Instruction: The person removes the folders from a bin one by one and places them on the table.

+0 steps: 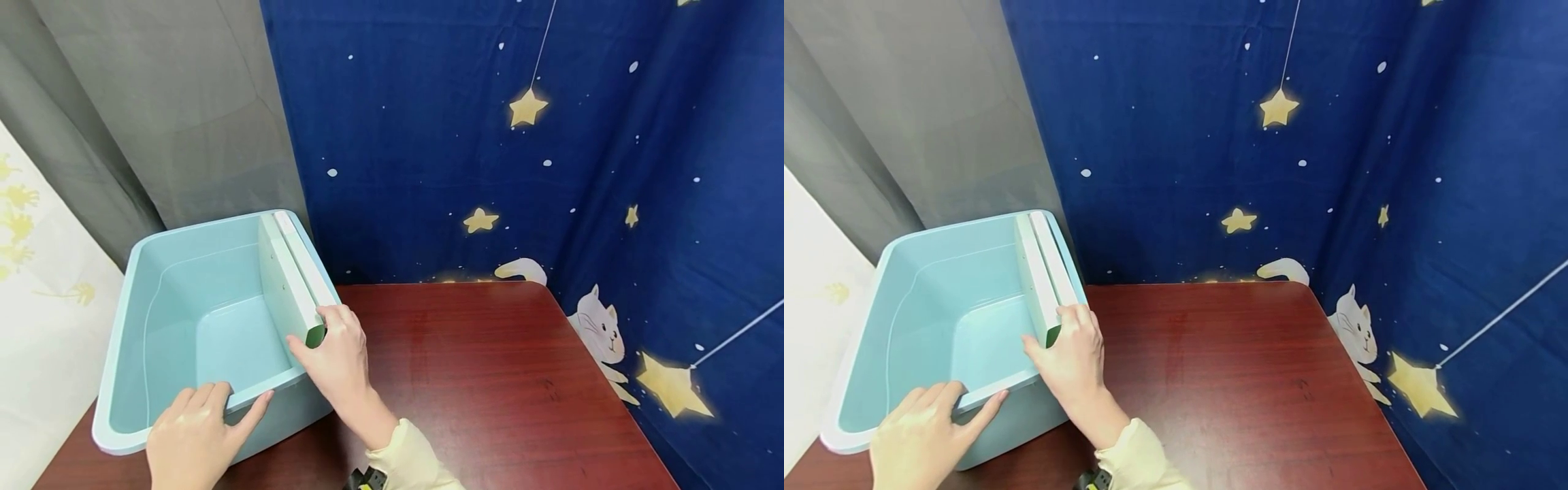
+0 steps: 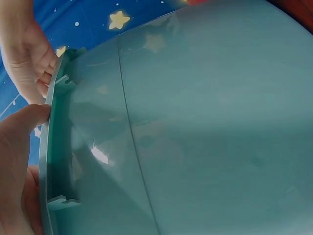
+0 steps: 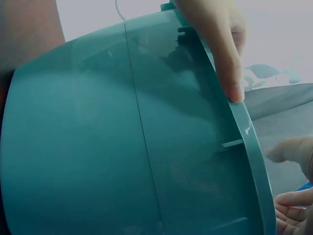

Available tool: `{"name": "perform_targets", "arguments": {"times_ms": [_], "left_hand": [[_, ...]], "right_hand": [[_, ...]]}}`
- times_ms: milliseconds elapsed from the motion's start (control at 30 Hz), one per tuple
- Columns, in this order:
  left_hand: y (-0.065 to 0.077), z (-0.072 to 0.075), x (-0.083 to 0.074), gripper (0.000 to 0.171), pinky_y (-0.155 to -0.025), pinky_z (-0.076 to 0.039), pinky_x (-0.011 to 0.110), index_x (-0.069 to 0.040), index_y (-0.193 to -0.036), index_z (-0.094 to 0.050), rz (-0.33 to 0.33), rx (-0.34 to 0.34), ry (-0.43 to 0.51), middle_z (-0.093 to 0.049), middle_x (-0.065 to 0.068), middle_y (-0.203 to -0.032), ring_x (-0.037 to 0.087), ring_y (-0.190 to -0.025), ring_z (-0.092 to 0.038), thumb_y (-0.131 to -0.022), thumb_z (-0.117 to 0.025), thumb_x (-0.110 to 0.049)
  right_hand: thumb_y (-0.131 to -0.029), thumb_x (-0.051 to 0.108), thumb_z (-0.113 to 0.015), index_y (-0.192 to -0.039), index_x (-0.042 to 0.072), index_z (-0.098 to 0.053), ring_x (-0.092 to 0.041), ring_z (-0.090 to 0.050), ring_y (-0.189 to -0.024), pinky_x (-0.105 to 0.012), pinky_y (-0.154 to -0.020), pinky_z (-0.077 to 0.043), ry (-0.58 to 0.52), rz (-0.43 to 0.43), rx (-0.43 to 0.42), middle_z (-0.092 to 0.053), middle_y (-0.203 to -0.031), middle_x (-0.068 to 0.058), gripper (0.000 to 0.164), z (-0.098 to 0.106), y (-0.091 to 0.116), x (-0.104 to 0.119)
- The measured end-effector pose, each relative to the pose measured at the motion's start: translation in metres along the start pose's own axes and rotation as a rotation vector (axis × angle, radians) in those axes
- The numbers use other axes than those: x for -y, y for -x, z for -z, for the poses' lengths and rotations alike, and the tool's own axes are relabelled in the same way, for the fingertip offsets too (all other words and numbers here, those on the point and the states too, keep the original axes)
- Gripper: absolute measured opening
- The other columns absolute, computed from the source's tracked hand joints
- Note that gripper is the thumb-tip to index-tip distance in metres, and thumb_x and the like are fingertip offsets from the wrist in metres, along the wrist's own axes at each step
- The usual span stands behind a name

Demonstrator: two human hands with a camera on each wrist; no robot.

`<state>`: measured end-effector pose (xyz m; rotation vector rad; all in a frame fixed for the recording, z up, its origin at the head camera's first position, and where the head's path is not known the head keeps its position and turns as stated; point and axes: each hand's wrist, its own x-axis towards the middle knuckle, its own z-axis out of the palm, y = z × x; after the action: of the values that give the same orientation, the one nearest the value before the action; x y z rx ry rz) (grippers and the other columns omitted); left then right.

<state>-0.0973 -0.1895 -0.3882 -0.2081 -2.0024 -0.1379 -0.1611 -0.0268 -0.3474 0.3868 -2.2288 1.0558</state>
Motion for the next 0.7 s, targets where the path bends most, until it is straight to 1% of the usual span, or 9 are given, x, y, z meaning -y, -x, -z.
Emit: {"name": "perform_targets", "arguments": {"times_ms": [67,200,300,367,467,533,600,700], "left_hand": [[0.0,0.0,0.0,0.065,-0.039,-0.013,0.024,-0.009,-0.05,-0.033,-0.003,-0.005,-0.001,-0.026,-0.001,-0.043,0.016,-0.038,-0.023,-0.08,-0.041,-0.065],[0.0,0.0,0.0,0.065,-0.039,-0.014,0.024,-0.008,-0.05,-0.034,-0.001,-0.004,-0.002,-0.027,-0.001,-0.043,0.017,-0.038,-0.024,-0.081,-0.04,-0.065],[0.0,0.0,-0.001,0.065,-0.039,-0.014,0.025,-0.007,-0.051,-0.035,0.006,-0.002,-0.004,-0.029,0.0,-0.043,0.018,-0.038,-0.025,-0.081,-0.04,-0.065],[0.0,0.0,-0.001,0.066,-0.039,-0.014,0.025,-0.007,-0.051,-0.036,0.01,0.0,-0.005,-0.029,0.0,-0.043,0.018,-0.038,-0.025,-0.081,-0.04,-0.065],[0.0,0.0,-0.001,0.066,-0.039,-0.014,0.024,-0.008,-0.051,-0.035,0.011,0.0,-0.005,-0.028,0.0,-0.043,0.018,-0.038,-0.025,-0.081,-0.04,-0.066],[0.0,0.0,-0.001,0.065,-0.039,-0.013,0.024,-0.008,-0.051,-0.034,0.01,0.0,-0.005,-0.027,0.0,-0.043,0.018,-0.038,-0.024,-0.081,-0.04,-0.066],[0.0,0.0,-0.001,0.065,-0.039,-0.012,0.024,-0.008,-0.051,-0.034,0.008,-0.003,-0.005,-0.027,0.0,-0.043,0.017,-0.038,-0.024,-0.08,-0.04,-0.066],[0.001,0.0,-0.001,0.065,-0.039,-0.012,0.023,-0.008,-0.051,-0.034,0.01,-0.006,-0.006,-0.027,-0.001,-0.043,0.017,-0.038,-0.024,-0.08,-0.04,-0.066]], "right_hand": [[-0.065,0.029,-0.078,-0.096,0.003,-0.066,-0.015,-0.057,-0.084,-0.025,-0.073,-0.047,0.058,-0.001,-0.003,-0.061,-0.091,-0.003,0.042,-0.002,0.001,0.002],[-0.065,0.027,-0.078,-0.091,0.004,-0.067,-0.016,-0.057,-0.078,-0.024,-0.069,-0.048,0.195,0.02,0.024,-0.061,-0.085,-0.003,0.037,-0.006,0.0,0.007],[-0.067,0.027,-0.077,-0.084,0.006,-0.067,-0.017,-0.058,-0.071,-0.025,-0.063,-0.048,0.282,0.019,0.081,-0.059,-0.077,-0.003,0.029,-0.007,-0.003,0.012],[-0.068,0.026,-0.075,-0.078,0.008,-0.065,-0.017,-0.06,-0.066,-0.025,-0.058,-0.047,0.308,-0.005,0.125,-0.058,-0.072,-0.002,0.023,-0.008,-0.005,0.014],[-0.068,0.024,-0.073,-0.07,0.01,-0.06,-0.019,-0.06,-0.057,-0.025,-0.049,-0.044,0.288,-0.043,0.18,-0.059,-0.063,-0.002,0.02,-0.011,-0.007,0.014],[-0.068,0.022,-0.072,-0.068,0.011,-0.058,-0.017,-0.056,-0.05,-0.023,-0.044,-0.04,0.255,-0.062,0.197,-0.057,-0.057,-0.001,0.018,-0.012,-0.008,0.013],[-0.067,0.02,-0.071,-0.069,0.01,-0.059,-0.012,-0.05,-0.044,-0.02,-0.041,-0.034,0.205,-0.076,0.196,-0.052,-0.05,0.001,0.016,-0.014,-0.009,0.01],[-0.067,0.017,-0.07,-0.07,0.01,-0.059,-0.007,-0.037,-0.04,-0.018,-0.038,-0.027,0.13,-0.084,0.169,-0.04,-0.043,0.007,0.013,-0.015,-0.009,0.006]]}}
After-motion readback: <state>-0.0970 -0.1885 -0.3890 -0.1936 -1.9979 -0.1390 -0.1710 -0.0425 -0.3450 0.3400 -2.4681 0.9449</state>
